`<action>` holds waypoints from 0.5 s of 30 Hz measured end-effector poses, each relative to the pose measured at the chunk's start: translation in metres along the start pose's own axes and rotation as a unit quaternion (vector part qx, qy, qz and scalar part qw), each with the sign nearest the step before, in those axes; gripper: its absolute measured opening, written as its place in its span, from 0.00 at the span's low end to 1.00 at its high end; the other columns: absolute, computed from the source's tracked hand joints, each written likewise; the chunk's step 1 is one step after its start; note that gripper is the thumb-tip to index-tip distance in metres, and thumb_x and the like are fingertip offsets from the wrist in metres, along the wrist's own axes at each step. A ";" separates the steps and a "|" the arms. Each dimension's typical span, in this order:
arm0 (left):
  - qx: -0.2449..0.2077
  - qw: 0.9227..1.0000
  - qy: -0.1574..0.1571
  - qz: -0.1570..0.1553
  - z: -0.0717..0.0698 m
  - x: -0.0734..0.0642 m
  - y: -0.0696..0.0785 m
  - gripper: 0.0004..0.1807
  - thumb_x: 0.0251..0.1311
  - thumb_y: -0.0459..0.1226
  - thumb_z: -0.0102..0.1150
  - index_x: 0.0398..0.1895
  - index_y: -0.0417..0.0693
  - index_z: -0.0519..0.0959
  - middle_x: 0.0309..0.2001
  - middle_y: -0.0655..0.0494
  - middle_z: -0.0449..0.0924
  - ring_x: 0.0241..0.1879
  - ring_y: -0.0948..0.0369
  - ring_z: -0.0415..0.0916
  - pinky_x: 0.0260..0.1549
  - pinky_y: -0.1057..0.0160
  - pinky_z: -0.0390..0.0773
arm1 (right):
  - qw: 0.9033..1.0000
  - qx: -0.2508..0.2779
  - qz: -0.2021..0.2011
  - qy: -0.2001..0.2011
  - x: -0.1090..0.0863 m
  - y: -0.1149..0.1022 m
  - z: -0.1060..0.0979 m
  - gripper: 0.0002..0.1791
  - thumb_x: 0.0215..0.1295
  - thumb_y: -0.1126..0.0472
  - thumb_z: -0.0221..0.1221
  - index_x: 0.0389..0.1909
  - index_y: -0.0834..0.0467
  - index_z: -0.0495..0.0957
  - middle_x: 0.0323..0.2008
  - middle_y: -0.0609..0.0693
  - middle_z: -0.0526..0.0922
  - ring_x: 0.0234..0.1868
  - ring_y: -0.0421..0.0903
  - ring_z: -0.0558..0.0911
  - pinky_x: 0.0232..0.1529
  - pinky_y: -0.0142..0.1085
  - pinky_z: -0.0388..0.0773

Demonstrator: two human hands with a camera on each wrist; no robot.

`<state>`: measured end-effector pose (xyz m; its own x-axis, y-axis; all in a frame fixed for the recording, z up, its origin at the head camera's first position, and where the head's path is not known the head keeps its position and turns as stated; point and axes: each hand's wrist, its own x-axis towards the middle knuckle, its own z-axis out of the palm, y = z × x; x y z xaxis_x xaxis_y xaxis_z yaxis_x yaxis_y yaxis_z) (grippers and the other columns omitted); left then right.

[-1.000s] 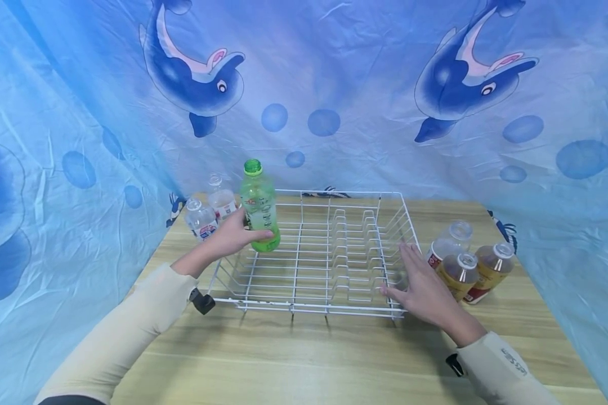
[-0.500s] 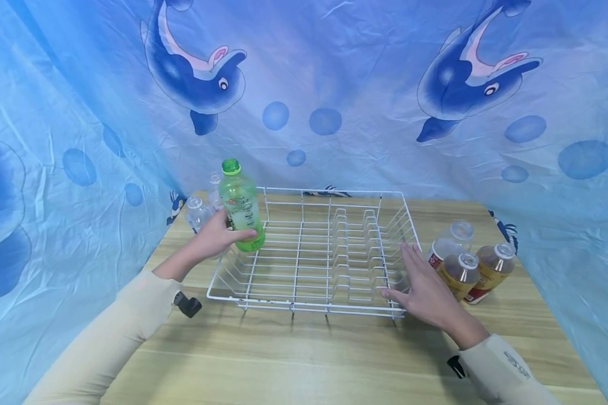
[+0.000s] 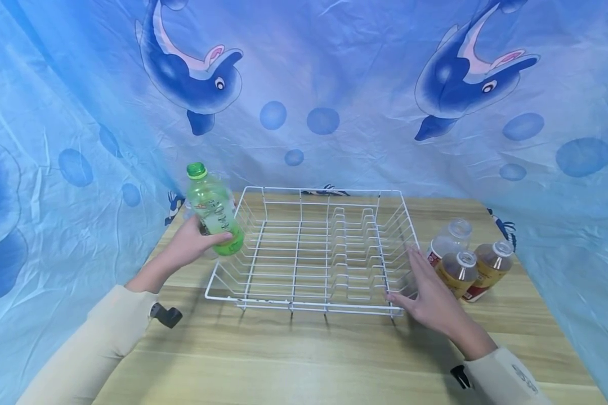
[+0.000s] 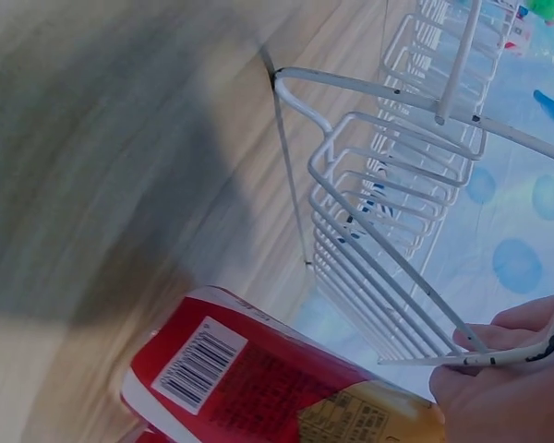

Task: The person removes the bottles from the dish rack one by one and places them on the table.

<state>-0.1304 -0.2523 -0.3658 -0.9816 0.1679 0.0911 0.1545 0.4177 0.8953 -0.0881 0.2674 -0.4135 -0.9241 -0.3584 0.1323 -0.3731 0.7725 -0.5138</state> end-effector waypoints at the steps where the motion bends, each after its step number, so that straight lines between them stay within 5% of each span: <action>1: 0.003 1.000 0.006 -0.004 -0.002 -0.003 -0.001 0.38 0.58 0.45 0.73 0.69 0.47 0.65 0.57 0.44 0.78 0.54 0.47 0.79 0.54 0.45 0.79 | 1.000 0.002 0.002 0.002 -0.001 0.000 0.000 0.61 0.61 0.45 0.70 0.79 0.67 0.39 0.78 0.70 0.41 0.77 0.68 0.44 0.73 0.64 0.44; 8: 0.020 0.999 0.033 -0.019 -0.015 -0.019 -0.005 0.40 0.59 0.47 0.72 0.70 0.45 0.65 0.60 0.41 0.77 0.56 0.45 0.78 0.54 0.45 0.79 | 1.000 0.006 -0.004 0.023 -0.006 0.007 0.003 0.60 0.62 0.47 0.70 0.80 0.65 0.40 0.78 0.69 0.43 0.77 0.69 0.46 0.72 0.66 0.46; 15: 0.010 0.999 0.043 -0.012 -0.022 -0.033 -0.010 0.40 0.63 0.44 0.70 0.73 0.43 0.61 0.62 0.40 0.74 0.57 0.45 0.77 0.50 0.61 0.81 | 0.999 0.027 -0.018 0.035 -0.011 0.013 0.007 0.57 0.64 0.50 0.68 0.79 0.66 0.41 0.79 0.67 0.41 0.76 0.70 0.46 0.72 0.66 0.44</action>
<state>-0.1026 -0.2820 -0.3683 -0.9910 0.0806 0.1071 0.1317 0.4395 0.8885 -0.0824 0.2781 -0.4273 -0.9140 -0.3471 0.2101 -0.4039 0.7291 -0.5525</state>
